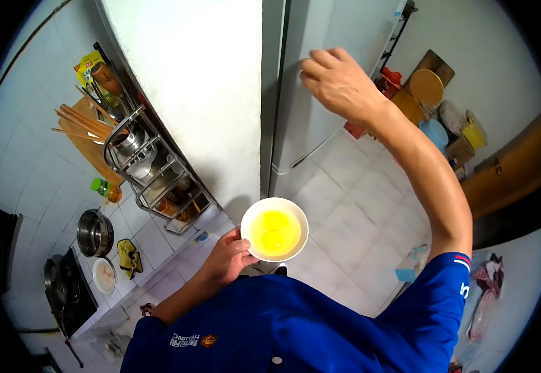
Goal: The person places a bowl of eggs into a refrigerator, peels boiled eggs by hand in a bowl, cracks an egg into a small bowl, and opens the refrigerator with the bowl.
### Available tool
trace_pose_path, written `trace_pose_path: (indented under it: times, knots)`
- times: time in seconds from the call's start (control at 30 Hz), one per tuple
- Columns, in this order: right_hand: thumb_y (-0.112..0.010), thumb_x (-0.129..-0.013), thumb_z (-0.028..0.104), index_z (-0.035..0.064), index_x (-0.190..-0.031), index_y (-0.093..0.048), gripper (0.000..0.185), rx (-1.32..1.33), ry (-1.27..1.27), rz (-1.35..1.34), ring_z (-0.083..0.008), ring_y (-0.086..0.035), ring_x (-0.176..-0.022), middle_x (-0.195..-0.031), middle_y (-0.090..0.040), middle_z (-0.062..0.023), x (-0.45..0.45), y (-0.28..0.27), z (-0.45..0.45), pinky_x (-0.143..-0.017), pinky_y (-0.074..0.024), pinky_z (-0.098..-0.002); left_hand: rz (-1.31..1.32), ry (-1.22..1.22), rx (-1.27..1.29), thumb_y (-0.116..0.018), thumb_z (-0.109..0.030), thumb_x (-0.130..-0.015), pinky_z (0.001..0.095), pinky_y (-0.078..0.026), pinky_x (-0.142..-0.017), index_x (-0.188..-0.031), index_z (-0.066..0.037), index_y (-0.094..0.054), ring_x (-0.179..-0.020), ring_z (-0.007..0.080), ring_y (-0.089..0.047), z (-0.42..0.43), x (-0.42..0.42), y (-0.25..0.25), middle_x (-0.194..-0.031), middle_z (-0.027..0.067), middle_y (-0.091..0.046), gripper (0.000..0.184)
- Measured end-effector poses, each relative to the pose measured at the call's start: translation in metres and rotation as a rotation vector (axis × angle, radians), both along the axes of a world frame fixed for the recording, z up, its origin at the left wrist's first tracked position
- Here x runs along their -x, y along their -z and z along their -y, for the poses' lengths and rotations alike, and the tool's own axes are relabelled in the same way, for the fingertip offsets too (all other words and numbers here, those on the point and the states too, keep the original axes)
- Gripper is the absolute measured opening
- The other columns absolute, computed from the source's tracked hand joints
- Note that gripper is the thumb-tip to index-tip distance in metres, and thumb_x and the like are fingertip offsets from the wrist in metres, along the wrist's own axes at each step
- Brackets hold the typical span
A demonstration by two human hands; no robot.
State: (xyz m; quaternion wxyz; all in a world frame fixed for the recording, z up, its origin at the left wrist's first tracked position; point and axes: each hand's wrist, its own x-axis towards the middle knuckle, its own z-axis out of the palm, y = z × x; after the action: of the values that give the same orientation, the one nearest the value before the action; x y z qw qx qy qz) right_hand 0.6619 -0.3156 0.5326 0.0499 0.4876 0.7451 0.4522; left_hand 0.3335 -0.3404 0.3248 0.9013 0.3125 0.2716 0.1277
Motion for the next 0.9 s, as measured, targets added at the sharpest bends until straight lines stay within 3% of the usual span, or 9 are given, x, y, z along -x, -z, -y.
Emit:
trace_pose_path:
  times: [0.07, 0.27, 0.5, 0.57, 0.9]
  knots:
    - [-0.061, -0.076, 0.015, 0.012, -0.075, -0.066, 0.006, -0.005, -0.107, 0.106, -0.0162, -0.05, -0.096, -0.084, -0.056, 0.0022, 0.006, -0.012, -0.019, -0.089, -0.0403, -0.032, 0.035, 0.003, -0.03, -0.06, -0.02, -0.08, 0.0407, -0.042, -0.099, -0.128, -0.007, -0.046, -0.114, 0.0203, -0.055, -0.004, -0.011, -0.007, -0.122, 0.0079, -0.056, 0.051]
    - [-0.063, -0.074, 0.016, 0.0172, -0.067, -0.069, 0.009, 0.018, 0.06, 0.355, -0.0151, -0.05, -0.093, -0.085, -0.058, 0.0055, 0.009, -0.031, -0.067, -0.09, -0.039, -0.0324, 0.062, 0.006, -0.097, -0.064, -0.027, -0.079, 0.0404, -0.042, -0.097, -0.129, -0.007, -0.045, -0.113, 0.019, -0.054, -0.027, -0.039, -0.028, -0.12, 0.0071, -0.057, 0.057]
    - [-0.063, -0.074, 0.02, 0.0177, -0.064, -0.068, 0.011, -0.109, -0.047, 0.32, -0.014, -0.05, -0.088, -0.079, -0.057, 0.0065, 0.001, -0.027, -0.083, -0.08, -0.0377, -0.0294, 0.079, -0.064, -0.112, -0.063, -0.022, -0.083, 0.0363, -0.05, -0.091, -0.129, -0.005, -0.048, -0.107, 0.0192, -0.06, -0.047, -0.056, -0.046, -0.116, 0.0073, -0.06, 0.051]
    - [-0.063, -0.074, 0.021, 0.0181, -0.062, -0.067, 0.013, -0.051, 0.021, 0.293, -0.0142, -0.049, -0.085, -0.076, -0.056, 0.0059, 0.004, -0.03, -0.083, -0.075, -0.0365, -0.0296, 0.1, -0.073, -0.119, -0.064, -0.021, -0.083, 0.0379, -0.052, -0.092, -0.128, -0.003, -0.048, -0.108, 0.0211, -0.061, -0.05, -0.06, -0.051, -0.116, 0.0091, -0.061, 0.05]
    - [-0.061, -0.072, 0.021, 0.0157, -0.062, -0.067, 0.013, -0.021, -0.183, 0.148, -0.017, -0.049, -0.083, -0.075, -0.056, 0.0023, -0.013, -0.023, -0.086, -0.074, -0.0357, -0.03, 0.12, -0.223, -0.132, -0.067, -0.024, -0.083, 0.0465, -0.044, -0.102, -0.129, -0.002, -0.046, -0.112, 0.0256, -0.06, -0.042, -0.083, -0.088, -0.118, 0.0135, -0.06, 0.055]
